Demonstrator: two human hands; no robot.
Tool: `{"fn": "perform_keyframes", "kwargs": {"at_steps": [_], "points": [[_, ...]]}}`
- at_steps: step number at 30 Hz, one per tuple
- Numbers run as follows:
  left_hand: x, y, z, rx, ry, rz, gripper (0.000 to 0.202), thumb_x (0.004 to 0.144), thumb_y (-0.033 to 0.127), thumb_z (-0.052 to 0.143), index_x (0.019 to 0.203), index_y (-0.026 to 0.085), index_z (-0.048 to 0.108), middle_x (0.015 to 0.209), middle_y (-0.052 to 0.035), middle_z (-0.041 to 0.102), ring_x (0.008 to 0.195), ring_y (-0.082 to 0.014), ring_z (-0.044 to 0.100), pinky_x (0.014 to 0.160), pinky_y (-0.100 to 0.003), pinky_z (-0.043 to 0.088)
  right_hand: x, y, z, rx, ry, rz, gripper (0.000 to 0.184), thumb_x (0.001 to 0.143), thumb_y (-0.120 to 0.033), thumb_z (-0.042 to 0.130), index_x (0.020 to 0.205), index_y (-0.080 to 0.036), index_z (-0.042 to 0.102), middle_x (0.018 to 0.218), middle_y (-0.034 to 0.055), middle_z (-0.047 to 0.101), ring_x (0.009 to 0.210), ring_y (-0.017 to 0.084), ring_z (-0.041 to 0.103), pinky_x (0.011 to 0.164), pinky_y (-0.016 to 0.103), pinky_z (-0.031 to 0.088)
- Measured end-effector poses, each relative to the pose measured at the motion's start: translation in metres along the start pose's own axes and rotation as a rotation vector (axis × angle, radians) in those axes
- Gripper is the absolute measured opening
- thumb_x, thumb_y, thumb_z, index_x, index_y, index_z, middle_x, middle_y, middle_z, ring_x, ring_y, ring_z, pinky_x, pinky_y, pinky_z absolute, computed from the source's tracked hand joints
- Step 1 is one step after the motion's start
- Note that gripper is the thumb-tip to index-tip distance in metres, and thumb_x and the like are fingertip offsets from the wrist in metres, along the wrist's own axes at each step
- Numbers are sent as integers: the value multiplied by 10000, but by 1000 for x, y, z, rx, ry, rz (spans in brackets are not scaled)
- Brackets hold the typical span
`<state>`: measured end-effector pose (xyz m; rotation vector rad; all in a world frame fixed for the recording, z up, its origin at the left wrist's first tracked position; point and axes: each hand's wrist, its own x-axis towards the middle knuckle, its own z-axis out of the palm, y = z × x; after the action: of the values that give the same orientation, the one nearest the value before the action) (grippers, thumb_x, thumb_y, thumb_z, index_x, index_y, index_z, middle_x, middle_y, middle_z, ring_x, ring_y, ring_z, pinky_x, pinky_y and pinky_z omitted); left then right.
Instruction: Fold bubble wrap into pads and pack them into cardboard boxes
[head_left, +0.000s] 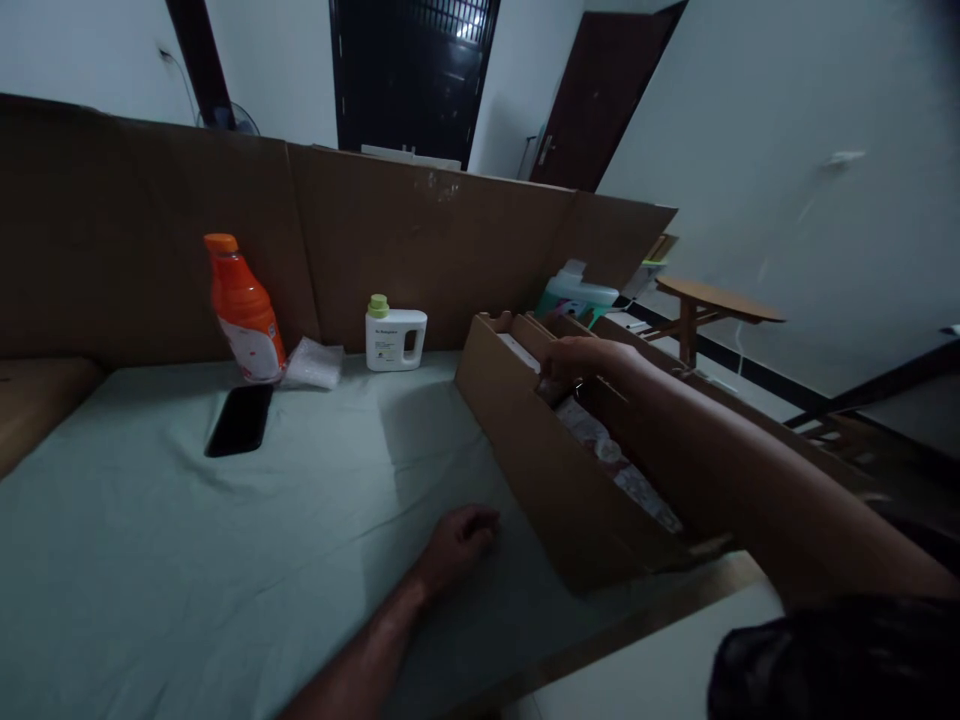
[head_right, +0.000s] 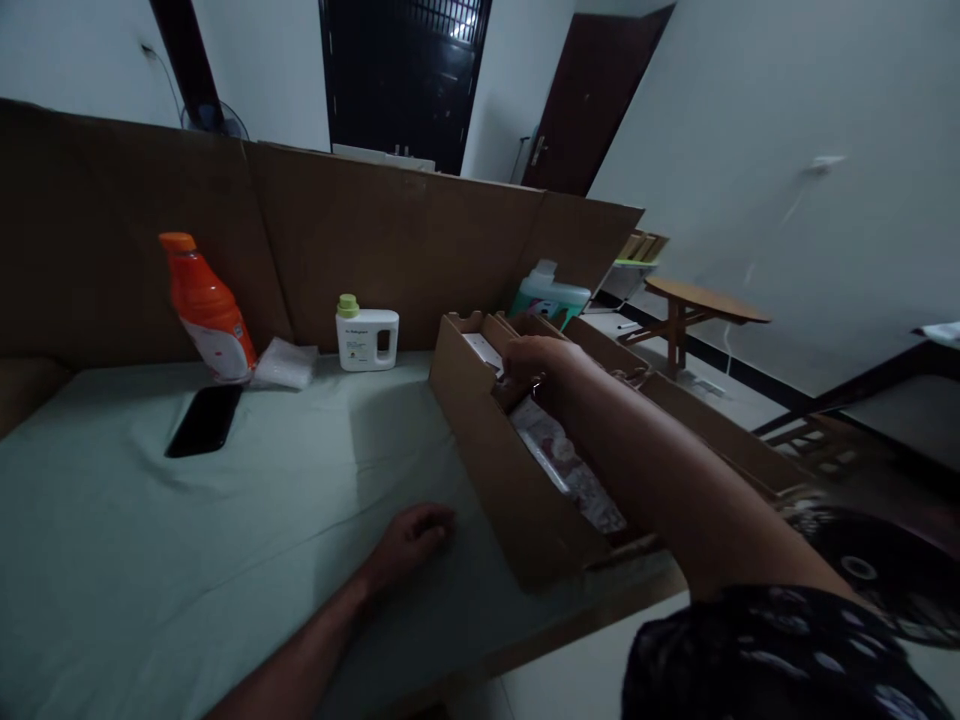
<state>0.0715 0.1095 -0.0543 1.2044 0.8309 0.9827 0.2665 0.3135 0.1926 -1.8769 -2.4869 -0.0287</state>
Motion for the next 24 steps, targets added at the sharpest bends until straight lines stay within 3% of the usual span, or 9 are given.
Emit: {"fn": "perform_keyframes", "kwargs": {"at_steps": [3, 6, 8, 10, 13, 16, 20, 22, 24], "points": [[1, -1, 1, -8, 1, -13, 364, 797, 341, 651, 1092, 135, 704, 1004, -93, 743, 885, -200, 664, 818, -333, 513, -5, -5, 0, -90, -177, 60, 296, 970, -363, 624, 1187, -162, 632, 1155, 64, 665, 960, 188, 674, 815, 380, 589], [1, 0, 1, -12, 11, -25, 392, 788, 393, 677, 1082, 136, 705, 996, -93, 743, 871, -199, 664, 811, -335, 510, -15, -12, -10, -144, -206, 98, 247, 930, -307, 676, 1112, -140, 674, 1117, 89, 688, 994, 217, 676, 851, 378, 562], [0, 2, 1, -14, 18, -31, 415, 775, 433, 700, 1073, 145, 708, 999, -88, 744, 891, -203, 666, 831, -341, 506, -25, -14, -23, -150, -139, 117, 146, 916, -213, 657, 981, -96, 719, 1033, 130, 720, 1009, 248, 681, 867, 351, 517], [-2, 5, 0, -18, 21, -36, 442, 755, 468, 728, 1064, 154, 711, 1006, -83, 748, 925, -213, 668, 862, -352, 503, -40, -15, -40, -139, -27, 141, 182, 920, -150, 583, 929, -52, 737, 988, 180, 733, 1029, 285, 680, 863, 344, 475], [-5, 11, -1, -31, 19, -56, 503, 713, 520, 769, 1052, 153, 712, 997, -88, 755, 943, -235, 676, 878, -379, 509, -71, -17, -70, -112, 186, 179, 310, 949, -165, 468, 1045, -16, 722, 1053, 216, 718, 1082, 310, 655, 861, 365, 441], [-9, 25, 1, -37, 18, -79, 549, 705, 552, 781, 1072, 150, 706, 1054, -119, 752, 1013, -266, 678, 926, -411, 506, -112, -30, -87, -78, 385, 171, 344, 965, -217, 433, 1120, -46, 688, 1099, 180, 707, 1078, 260, 641, 864, 326, 425], [-22, 52, 11, -176, 68, 13, 838, 681, 595, 797, 1360, 171, 549, 1398, -187, 592, 1275, -316, 572, 1057, -456, 452, -169, -65, -73, 244, 503, 44, 198, 916, -235, 499, 941, -145, 674, 852, 60, 706, 801, 156, 637, 718, 239, 448], [-33, 64, 11, -267, 112, 105, 1036, 645, 638, 805, 1488, 196, 395, 1519, -201, 465, 1364, -345, 492, 1080, -478, 439, -191, -83, -55, 546, 430, -50, 135, 878, -238, 522, 838, -173, 632, 731, 17, 649, 678, 132, 594, 634, 226, 445], [-49, 72, 5, -313, 146, 157, 1129, 620, 705, 783, 1527, 212, 325, 1533, -197, 442, 1378, -364, 471, 1080, -483, 445, -206, -97, -37, 826, 277, -127, 139, 863, -288, 532, 807, -183, 604, 702, -3, 605, 626, 119, 553, 575, 217, 430]]}}
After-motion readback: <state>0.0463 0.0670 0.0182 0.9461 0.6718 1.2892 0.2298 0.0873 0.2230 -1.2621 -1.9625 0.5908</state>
